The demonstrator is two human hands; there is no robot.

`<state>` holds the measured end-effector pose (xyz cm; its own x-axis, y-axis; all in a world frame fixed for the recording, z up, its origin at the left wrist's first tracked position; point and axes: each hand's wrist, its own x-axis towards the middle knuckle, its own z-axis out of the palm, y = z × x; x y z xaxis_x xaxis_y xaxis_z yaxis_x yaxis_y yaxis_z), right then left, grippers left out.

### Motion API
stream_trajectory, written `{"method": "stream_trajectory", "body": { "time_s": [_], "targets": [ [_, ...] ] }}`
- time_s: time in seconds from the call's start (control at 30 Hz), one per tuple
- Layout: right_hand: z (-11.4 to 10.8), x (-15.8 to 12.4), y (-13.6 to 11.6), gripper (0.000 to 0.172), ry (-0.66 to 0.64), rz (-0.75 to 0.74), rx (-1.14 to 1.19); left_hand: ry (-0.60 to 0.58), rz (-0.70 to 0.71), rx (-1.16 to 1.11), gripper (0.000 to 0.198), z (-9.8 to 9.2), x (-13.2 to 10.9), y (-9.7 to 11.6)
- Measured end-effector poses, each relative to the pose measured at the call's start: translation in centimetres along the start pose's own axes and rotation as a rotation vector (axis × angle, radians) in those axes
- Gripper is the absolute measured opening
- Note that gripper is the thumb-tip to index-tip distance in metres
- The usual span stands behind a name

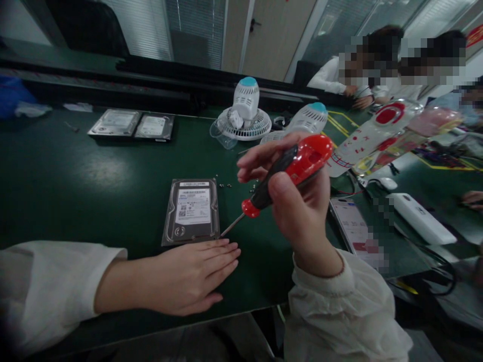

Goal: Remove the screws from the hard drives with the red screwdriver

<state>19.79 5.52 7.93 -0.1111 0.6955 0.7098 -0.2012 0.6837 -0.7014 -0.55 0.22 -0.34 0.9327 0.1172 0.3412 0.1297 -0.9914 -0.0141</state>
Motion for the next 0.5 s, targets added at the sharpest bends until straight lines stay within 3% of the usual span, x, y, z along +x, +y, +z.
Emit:
{"method": "stream_trajectory", "body": {
  "time_s": [0.17, 0.37, 0.5],
  "targets": [
    [-0.38, 0.15, -0.85, 0.047, -0.072, 0.191, 0.070, 0.007, 0.001, 0.019, 0.055, 0.04, -0.09, 0.04],
    [0.10, -0.40, -0.22, 0.033, 0.006, -0.052, -0.127, 0.011, -0.004, 0.004, 0.054, 0.02, -0.10, -0.05],
    [0.07, -0.33, -0.10, 0.032, -0.031, -0.060, -0.065, 0.011, -0.006, 0.004, 0.055, -0.03, -0.02, -0.04]
  ]
}}
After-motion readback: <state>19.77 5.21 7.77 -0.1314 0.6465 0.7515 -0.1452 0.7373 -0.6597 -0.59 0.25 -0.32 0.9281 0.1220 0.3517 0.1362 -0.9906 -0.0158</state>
